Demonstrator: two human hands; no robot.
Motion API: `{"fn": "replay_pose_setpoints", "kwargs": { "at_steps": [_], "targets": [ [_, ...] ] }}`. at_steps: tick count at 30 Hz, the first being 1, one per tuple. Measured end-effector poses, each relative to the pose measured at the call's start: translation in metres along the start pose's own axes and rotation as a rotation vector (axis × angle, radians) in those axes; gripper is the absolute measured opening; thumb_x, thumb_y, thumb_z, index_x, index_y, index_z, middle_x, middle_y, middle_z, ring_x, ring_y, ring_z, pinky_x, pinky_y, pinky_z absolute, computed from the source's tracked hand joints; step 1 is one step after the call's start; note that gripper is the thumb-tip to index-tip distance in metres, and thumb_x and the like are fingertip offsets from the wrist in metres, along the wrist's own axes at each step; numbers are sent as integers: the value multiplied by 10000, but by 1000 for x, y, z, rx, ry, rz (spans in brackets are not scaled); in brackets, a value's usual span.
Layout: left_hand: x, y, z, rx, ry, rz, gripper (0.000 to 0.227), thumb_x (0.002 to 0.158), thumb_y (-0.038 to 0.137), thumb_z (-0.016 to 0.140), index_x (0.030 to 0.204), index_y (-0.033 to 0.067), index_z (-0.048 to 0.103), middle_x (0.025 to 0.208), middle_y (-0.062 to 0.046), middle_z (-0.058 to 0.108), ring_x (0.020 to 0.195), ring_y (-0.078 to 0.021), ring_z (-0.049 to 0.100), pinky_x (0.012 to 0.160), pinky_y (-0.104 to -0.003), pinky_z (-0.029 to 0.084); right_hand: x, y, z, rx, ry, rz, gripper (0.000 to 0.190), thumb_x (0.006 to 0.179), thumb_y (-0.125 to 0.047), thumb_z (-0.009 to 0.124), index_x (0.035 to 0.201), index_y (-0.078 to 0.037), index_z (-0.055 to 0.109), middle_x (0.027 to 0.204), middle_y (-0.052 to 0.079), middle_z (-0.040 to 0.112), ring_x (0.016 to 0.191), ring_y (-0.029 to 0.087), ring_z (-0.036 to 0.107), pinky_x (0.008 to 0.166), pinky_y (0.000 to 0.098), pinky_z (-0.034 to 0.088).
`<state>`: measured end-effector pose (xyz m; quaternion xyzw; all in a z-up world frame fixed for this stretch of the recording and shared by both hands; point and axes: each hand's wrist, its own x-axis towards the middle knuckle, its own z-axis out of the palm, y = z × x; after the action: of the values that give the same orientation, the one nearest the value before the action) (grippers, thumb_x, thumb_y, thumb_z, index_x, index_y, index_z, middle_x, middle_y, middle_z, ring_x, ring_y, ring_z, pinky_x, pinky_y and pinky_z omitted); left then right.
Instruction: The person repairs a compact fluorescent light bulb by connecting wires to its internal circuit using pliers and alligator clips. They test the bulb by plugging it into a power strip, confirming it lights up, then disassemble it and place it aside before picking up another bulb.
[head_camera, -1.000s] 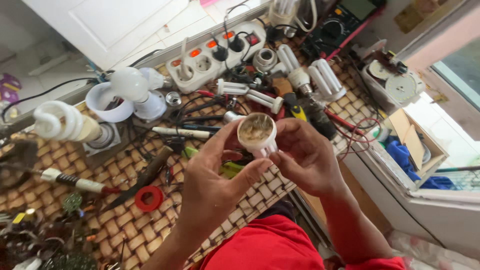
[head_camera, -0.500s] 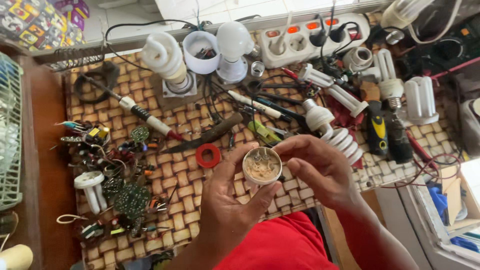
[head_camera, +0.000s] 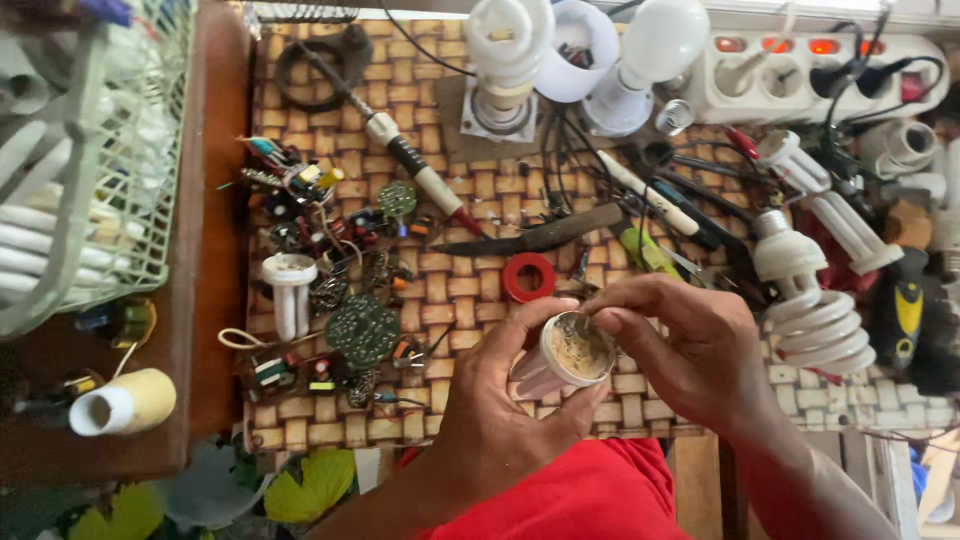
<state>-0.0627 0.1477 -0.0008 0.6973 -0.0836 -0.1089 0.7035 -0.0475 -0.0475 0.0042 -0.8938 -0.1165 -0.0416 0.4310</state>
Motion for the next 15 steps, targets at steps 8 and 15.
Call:
{"fn": "replay_pose_setpoints", "kwargs": {
  "at_steps": [8,15],
  "targets": [
    [-18,-9,-41,-87,90,18,504,793,206,777,1246,77,598,1089,-59,688,894,-116,677,770,-257,593,23,-28,36,-66,-135,-169,119,988,-151,604,962,-92,704,931,-9,780,798,114,758,729,262,561],
    [-37,-17,-62,-104,197,17,467,790,228,807,1185,65,618,911,-23,706,738,-91,632,677,-240,573,40,-43,66,24,-264,-143,189,1004,-192,550,837,-155,632,778,-89,705,587,77,593,607,241,464]
  ]
}}
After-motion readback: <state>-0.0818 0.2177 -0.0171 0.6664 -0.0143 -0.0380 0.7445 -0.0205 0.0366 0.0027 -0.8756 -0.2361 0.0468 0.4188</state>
